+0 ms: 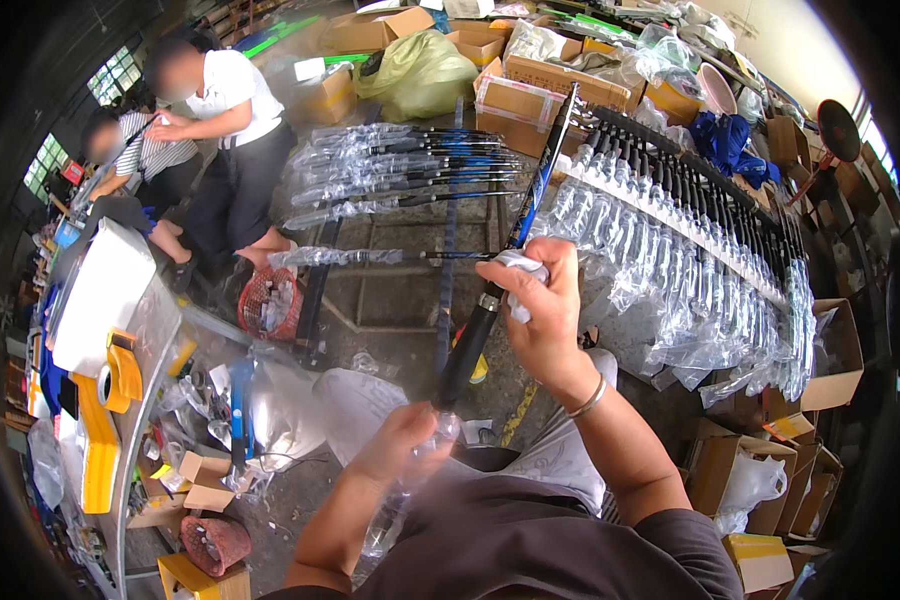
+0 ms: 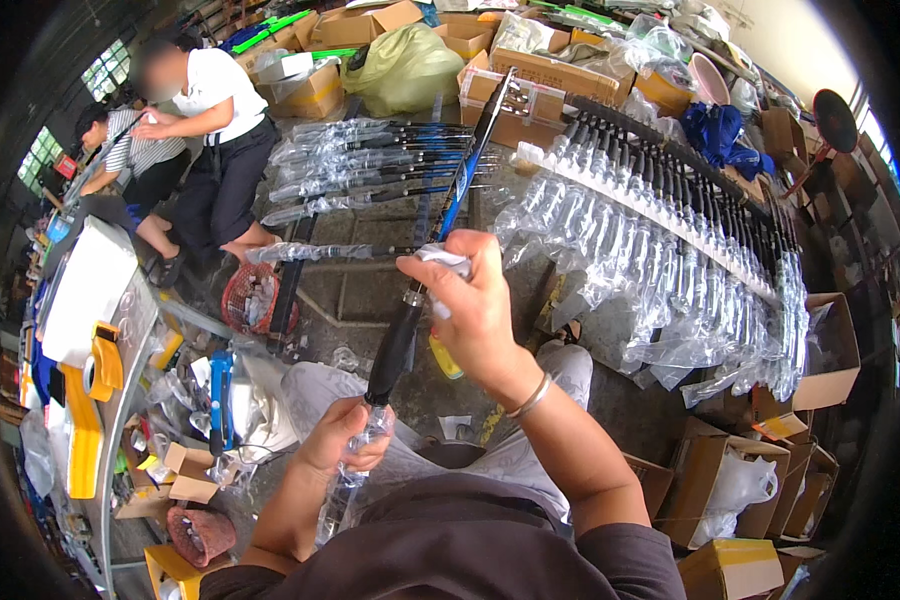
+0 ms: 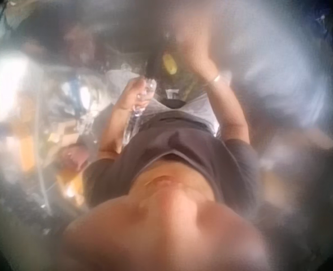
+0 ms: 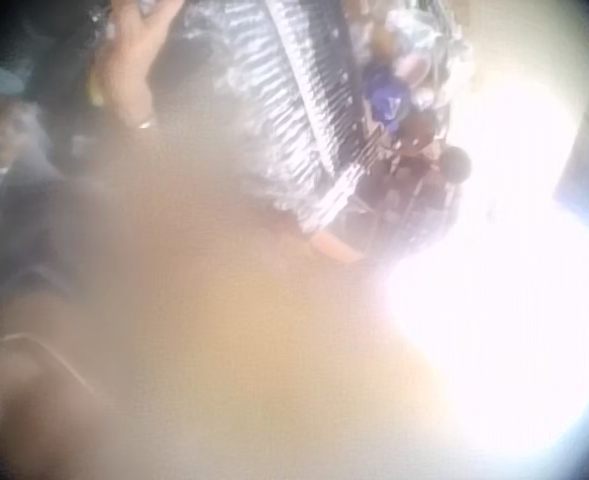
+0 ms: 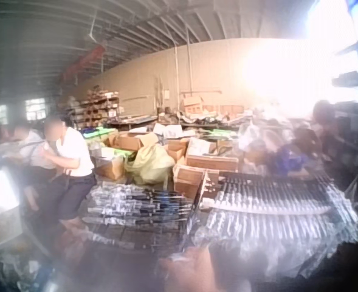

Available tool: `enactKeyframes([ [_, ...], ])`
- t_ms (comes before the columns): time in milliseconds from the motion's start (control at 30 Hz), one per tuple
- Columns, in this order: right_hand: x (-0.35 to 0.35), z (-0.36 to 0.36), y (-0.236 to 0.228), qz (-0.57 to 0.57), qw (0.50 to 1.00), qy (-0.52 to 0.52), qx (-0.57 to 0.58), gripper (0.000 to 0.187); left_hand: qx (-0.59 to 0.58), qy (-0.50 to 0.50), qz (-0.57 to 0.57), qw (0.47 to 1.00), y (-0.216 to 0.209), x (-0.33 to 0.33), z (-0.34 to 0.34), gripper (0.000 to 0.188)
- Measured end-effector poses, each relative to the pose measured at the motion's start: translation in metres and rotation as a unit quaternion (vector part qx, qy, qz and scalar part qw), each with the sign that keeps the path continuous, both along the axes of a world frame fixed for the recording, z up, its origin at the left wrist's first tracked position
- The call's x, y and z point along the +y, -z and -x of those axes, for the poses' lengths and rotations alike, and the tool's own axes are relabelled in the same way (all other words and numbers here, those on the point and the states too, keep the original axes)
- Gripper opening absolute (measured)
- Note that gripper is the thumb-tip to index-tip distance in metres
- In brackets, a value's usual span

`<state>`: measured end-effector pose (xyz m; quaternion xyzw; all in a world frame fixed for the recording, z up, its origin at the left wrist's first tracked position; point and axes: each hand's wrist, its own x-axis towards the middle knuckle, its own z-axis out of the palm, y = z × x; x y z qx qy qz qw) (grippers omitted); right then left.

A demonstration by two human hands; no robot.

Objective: The person sits on the floor in a workshop and wipes the handle of a fishing rod with a white cloth. They repeatedly rub the handle and then wrap it in plastic film. The person places the wrapped rod on a rack and picks up another rod to repeat the process.

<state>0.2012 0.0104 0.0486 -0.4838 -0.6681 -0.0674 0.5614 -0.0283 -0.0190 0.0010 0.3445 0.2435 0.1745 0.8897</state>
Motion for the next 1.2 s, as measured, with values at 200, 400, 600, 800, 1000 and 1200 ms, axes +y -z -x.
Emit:
enactKeyframes([
  [200, 0.011, 0.014, 0.007, -0.094, 0.991, 0.026, 0.094, 0.051, -0.063, 0.074, 0.156, 0.983, 0.007, 0.002, 0.001, 0.053],
  [400, 0.012, -0.016, -0.008, -0.042, 0.997, 0.061, 0.027, 0.048, 0.014, 0.066, 0.136, 0.988, 0.016, -0.004, 0.006, 0.052],
  [600, 0.017, -0.037, -0.002, 0.053, 0.994, 0.087, -0.040, 0.043, 0.336, -0.089, -0.464, 0.815, -0.013, 0.000, -0.010, 0.028],
  [800, 0.003, -0.018, 0.013, 0.057, 0.969, 0.100, -0.220, 0.028, 0.392, -0.220, -0.654, 0.608, -0.009, 0.004, -0.016, 0.025],
  [1000, 0.011, -0.028, 0.003, 0.099, 0.947, 0.218, -0.215, 0.019, 0.409, -0.268, -0.669, 0.560, -0.010, 0.001, -0.021, 0.031],
  [1200, 0.016, -0.042, -0.012, 0.056, 0.960, 0.214, -0.171, 0.025, 0.414, -0.279, -0.679, 0.538, -0.013, 0.003, -0.023, 0.030],
])
